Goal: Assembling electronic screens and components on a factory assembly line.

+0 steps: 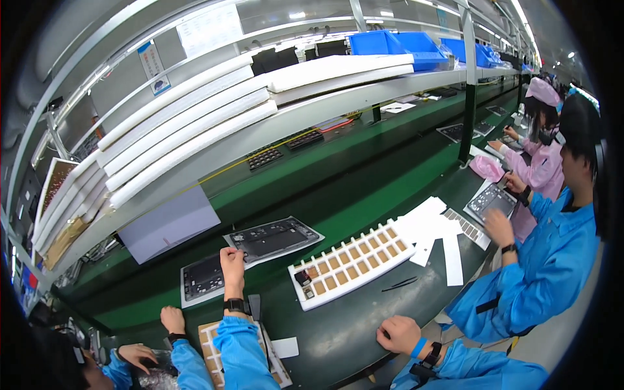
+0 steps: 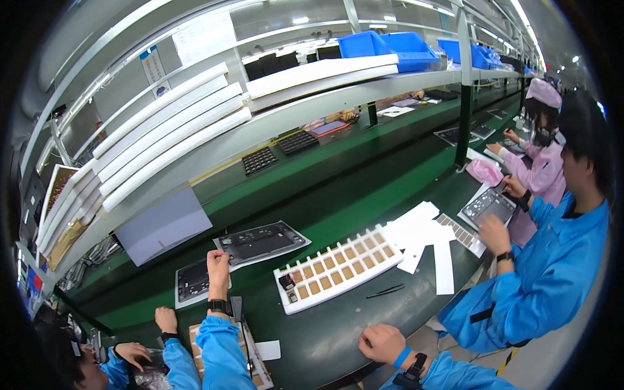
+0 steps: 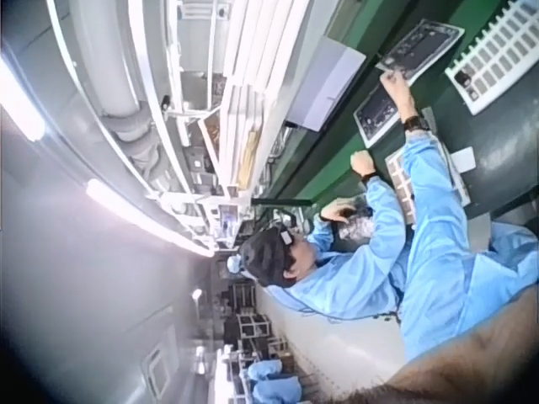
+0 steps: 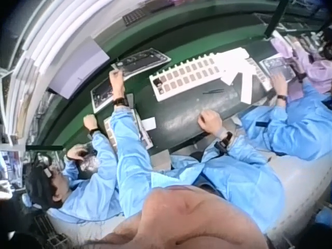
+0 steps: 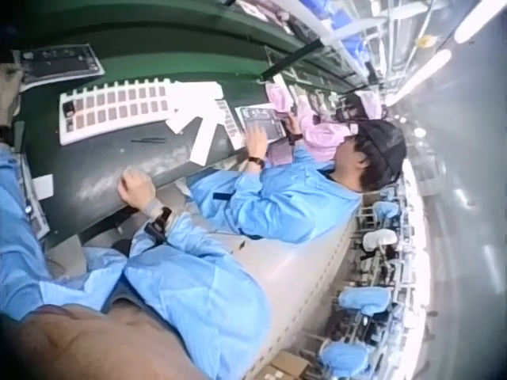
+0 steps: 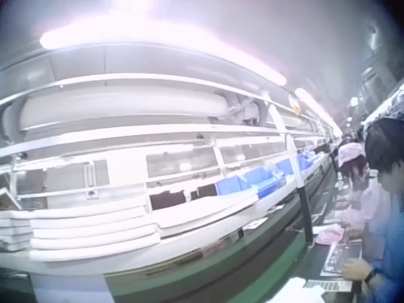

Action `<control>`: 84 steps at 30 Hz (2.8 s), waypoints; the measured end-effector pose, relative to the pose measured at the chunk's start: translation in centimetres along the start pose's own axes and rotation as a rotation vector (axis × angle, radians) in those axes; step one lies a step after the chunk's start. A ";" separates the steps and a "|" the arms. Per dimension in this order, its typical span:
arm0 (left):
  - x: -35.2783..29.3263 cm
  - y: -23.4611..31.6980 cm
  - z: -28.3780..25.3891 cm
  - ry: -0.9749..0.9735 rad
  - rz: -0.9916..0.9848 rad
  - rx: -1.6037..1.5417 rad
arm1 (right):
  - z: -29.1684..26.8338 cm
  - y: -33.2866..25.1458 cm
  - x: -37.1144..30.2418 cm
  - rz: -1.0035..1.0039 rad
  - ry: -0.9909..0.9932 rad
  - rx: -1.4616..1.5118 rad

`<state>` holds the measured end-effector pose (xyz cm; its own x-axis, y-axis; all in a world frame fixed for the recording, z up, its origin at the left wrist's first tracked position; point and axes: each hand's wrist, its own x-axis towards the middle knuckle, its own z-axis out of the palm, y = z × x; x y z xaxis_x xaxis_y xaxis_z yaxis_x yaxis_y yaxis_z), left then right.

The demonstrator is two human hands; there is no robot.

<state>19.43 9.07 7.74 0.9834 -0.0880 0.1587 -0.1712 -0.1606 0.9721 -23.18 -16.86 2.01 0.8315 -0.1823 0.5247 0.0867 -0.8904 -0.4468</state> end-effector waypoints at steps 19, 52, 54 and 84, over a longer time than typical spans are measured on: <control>-46.6 4.8 -4.1 0.223 -0.106 -0.014 | 3.7 -10.4 0.1 0.662 -0.126 1.393; -16.0 4.5 6.7 -0.611 0.228 1.060 | -2.3 5.1 0.8 0.241 0.108 0.173; -16.6 4.6 6.2 -0.568 0.249 1.000 | -1.9 5.1 0.7 0.219 0.183 0.182; -33.1 9.8 4.2 -0.472 -0.112 -0.174 | -2.5 -6.3 3.0 -0.063 -0.191 0.633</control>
<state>-14.99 6.32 11.25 0.8539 -0.5204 -0.0043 -0.0145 -0.0321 0.9994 -22.62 -12.87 8.21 0.8921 -0.0092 0.4517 0.3951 -0.4692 -0.7898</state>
